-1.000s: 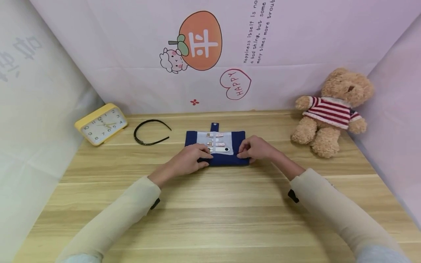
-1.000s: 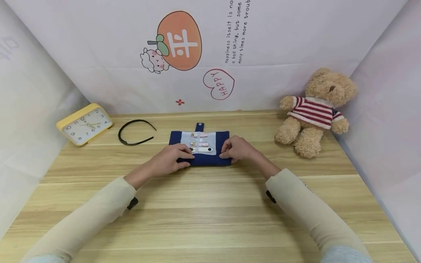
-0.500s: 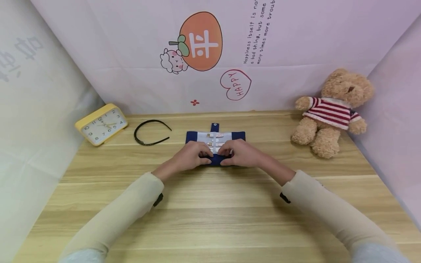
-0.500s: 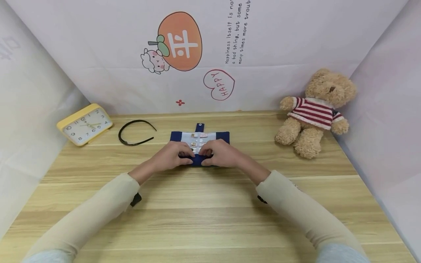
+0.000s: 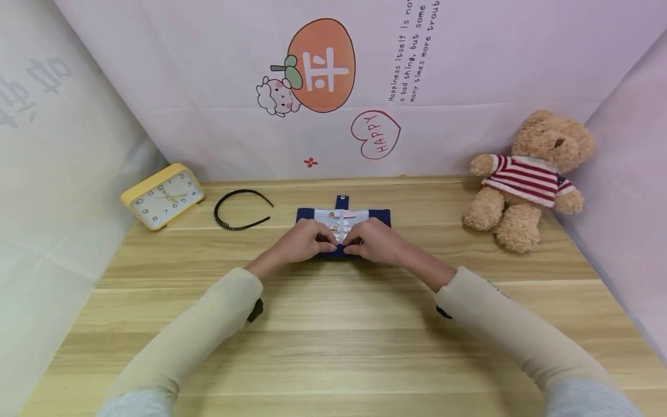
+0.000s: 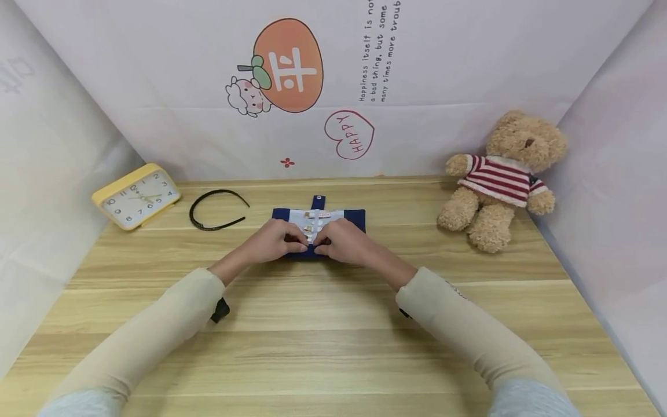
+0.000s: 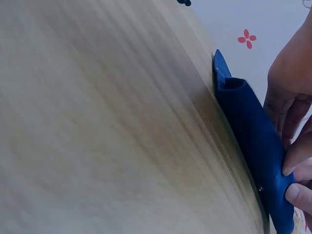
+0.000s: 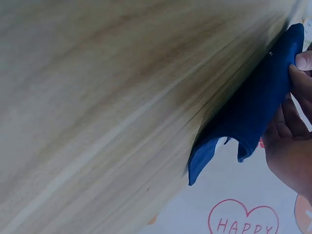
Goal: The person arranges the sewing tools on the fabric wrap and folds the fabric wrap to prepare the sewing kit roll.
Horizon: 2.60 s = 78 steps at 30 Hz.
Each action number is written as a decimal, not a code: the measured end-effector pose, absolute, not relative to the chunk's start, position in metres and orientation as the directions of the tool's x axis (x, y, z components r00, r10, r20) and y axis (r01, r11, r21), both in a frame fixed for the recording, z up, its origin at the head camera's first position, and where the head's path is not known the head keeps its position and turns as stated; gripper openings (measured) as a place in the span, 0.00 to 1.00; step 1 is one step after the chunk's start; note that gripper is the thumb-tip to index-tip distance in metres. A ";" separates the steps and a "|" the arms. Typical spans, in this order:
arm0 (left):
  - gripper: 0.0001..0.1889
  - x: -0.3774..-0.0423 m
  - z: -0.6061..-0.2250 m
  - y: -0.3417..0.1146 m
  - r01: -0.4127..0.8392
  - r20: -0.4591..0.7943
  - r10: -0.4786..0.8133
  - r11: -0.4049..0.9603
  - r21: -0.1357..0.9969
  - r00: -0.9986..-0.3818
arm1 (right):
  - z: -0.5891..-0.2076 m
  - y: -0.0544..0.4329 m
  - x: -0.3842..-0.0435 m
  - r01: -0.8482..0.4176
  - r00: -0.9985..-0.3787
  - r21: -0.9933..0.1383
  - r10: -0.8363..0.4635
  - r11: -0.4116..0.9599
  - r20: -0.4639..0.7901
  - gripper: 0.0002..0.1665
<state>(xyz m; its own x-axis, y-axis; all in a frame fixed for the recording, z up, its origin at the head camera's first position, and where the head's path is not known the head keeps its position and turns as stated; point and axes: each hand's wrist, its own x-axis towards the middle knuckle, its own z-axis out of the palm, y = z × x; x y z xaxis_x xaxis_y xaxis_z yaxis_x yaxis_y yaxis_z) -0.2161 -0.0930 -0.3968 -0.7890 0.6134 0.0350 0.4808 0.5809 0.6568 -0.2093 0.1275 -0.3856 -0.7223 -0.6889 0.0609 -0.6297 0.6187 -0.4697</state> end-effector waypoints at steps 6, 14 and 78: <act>0.05 -0.222 -0.398 -0.091 0.426 0.029 0.585 0.555 0.715 -0.811 | -0.385 0.130 -0.224 -0.568 -0.744 -0.537 -0.668 0.624 0.011 0.07; 0.15 -0.225 -0.397 -0.096 0.573 0.077 0.658 0.585 0.574 -0.749 | -0.385 0.130 -0.243 -0.467 -0.737 -0.646 -0.669 0.604 -0.093 0.09; 0.12 -0.249 -0.394 -0.095 0.658 0.187 0.641 0.654 0.373 -0.744 | -0.385 0.133 -0.269 -0.474 -0.793 -0.554 -0.606 0.685 -0.070 0.20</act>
<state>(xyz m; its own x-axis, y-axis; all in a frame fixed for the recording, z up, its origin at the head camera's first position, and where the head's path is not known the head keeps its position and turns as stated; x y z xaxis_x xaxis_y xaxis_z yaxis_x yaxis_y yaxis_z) -0.2487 -0.0950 -0.3942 -0.7441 0.6413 0.1872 0.6577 0.6542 0.3735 -0.2686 0.1328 -0.3848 -0.7927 -0.6056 -0.0695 -0.4744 0.6845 -0.5535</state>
